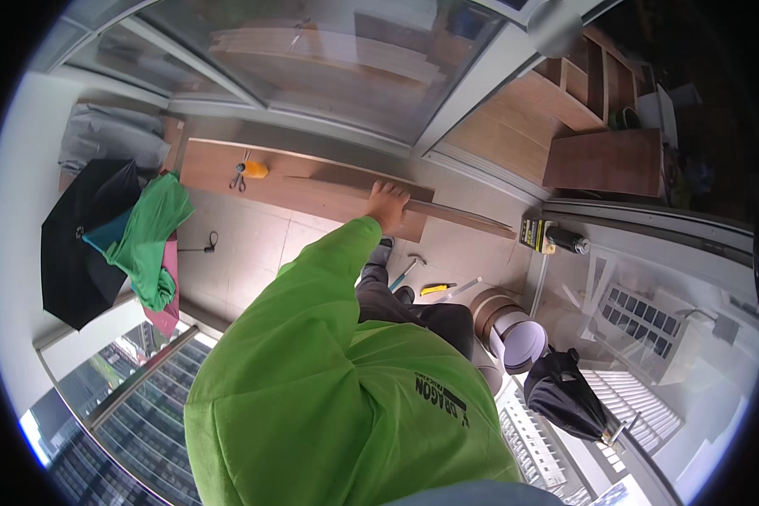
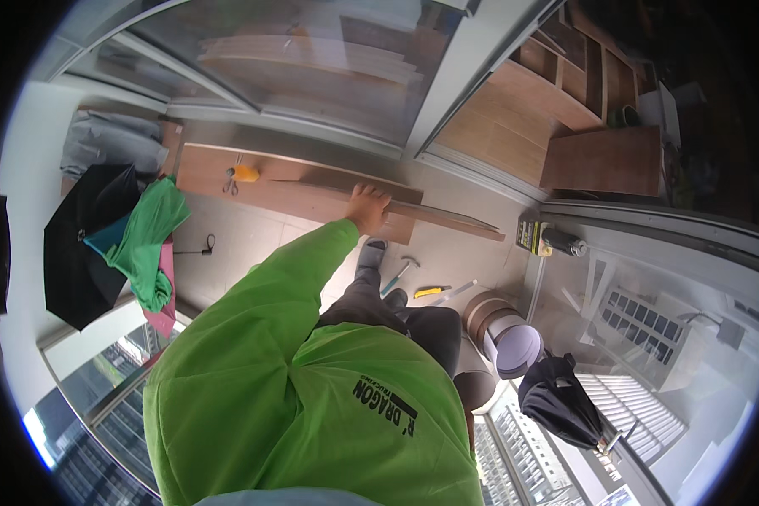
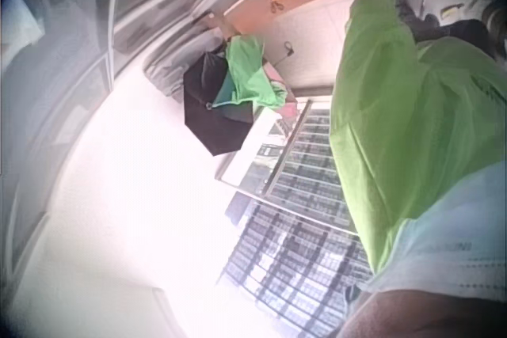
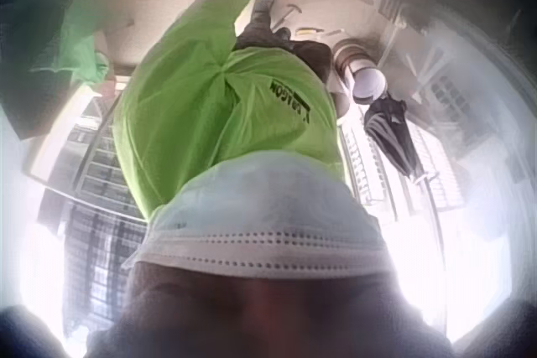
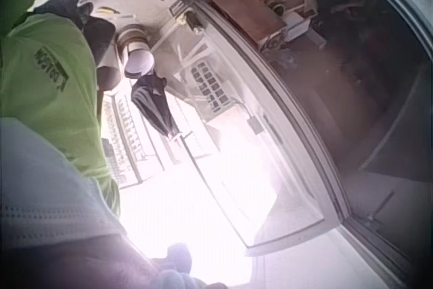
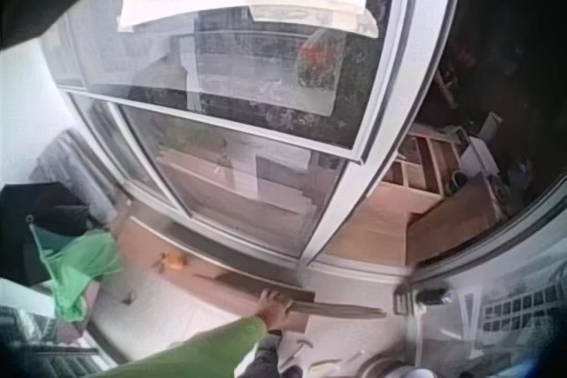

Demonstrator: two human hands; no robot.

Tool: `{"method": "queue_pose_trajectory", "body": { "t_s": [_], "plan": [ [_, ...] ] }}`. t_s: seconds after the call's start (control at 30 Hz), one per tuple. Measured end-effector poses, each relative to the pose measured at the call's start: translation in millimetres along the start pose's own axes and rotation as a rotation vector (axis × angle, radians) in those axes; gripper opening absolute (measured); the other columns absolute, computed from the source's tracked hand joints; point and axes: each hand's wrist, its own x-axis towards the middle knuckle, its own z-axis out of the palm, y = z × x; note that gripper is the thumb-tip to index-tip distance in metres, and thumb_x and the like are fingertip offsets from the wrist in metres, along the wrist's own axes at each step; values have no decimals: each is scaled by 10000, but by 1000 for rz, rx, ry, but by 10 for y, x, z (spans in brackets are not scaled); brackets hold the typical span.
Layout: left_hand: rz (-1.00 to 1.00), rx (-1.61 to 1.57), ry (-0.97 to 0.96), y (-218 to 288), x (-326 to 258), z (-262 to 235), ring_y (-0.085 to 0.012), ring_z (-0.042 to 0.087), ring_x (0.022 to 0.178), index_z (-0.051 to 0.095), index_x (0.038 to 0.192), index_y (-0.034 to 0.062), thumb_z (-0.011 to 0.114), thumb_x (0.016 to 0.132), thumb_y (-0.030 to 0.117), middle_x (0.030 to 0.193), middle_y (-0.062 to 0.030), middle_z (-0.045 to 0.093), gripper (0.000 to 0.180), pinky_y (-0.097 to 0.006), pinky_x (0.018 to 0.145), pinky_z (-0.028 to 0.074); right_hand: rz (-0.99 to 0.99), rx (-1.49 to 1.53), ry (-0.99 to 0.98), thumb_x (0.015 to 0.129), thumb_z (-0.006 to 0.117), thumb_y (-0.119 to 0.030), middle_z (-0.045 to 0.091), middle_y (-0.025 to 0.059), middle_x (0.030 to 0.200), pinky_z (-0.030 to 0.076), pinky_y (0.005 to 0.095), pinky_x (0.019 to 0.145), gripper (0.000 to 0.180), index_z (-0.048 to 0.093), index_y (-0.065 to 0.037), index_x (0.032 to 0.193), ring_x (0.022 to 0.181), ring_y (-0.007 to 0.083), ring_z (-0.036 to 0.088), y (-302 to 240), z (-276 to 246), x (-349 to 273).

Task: The person assembles a wooden furniture piece by attaching a curved wooden strip to a flat board. They use a hammer to tap the strip into place, apply glue from a yellow bottle, and use a utility knife to trim the strip. The person also uses a hammer to secure the strip further.

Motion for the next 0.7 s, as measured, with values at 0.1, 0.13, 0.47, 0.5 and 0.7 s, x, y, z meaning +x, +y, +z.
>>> {"method": "queue_pose_trajectory", "body": {
  "t_s": [0.1,0.13,0.47,0.5,0.7],
  "plan": [
    [-92,-49,0,5,-90,16,-288,539,1176,657,1173,101,685,764,232,1146,-72,648,430,-494,1050,344,-5,-111,-36,948,622,-339,676,114,746,474,379,581,344,665,2,941,579,222,605,-123,-235,98],
    [-106,-72,9,20,-126,33,-287,536,1183,656,1178,100,685,759,226,1156,-71,646,438,-497,1055,341,-18,-142,-41,951,621,-336,673,111,746,473,372,578,337,663,-1,946,581,217,603,-225,-293,168],
    [-200,28,34,471,-16,129,-286,516,1224,651,1147,108,600,799,141,1197,-81,637,353,-528,1068,325,-195,-311,-77,973,611,-306,651,73,747,467,305,538,276,645,-33,1000,596,159,589,-1464,-1387,1087],
    [-230,59,27,515,-31,112,-285,516,1231,660,1133,127,571,832,153,1188,-75,645,316,-532,1099,308,-229,-332,-74,976,609,-303,648,70,747,467,298,534,270,643,-37,1005,598,153,588,-1756,-1521,1204],
    [-414,135,-6,1008,56,232,-295,533,1184,630,1085,115,568,835,145,1144,-76,641,260,-526,1082,314,-466,-164,-23,978,603,-298,660,57,789,482,287,559,258,643,-55,1056,635,147,605,-2780,-2162,1393]
  ]
}}
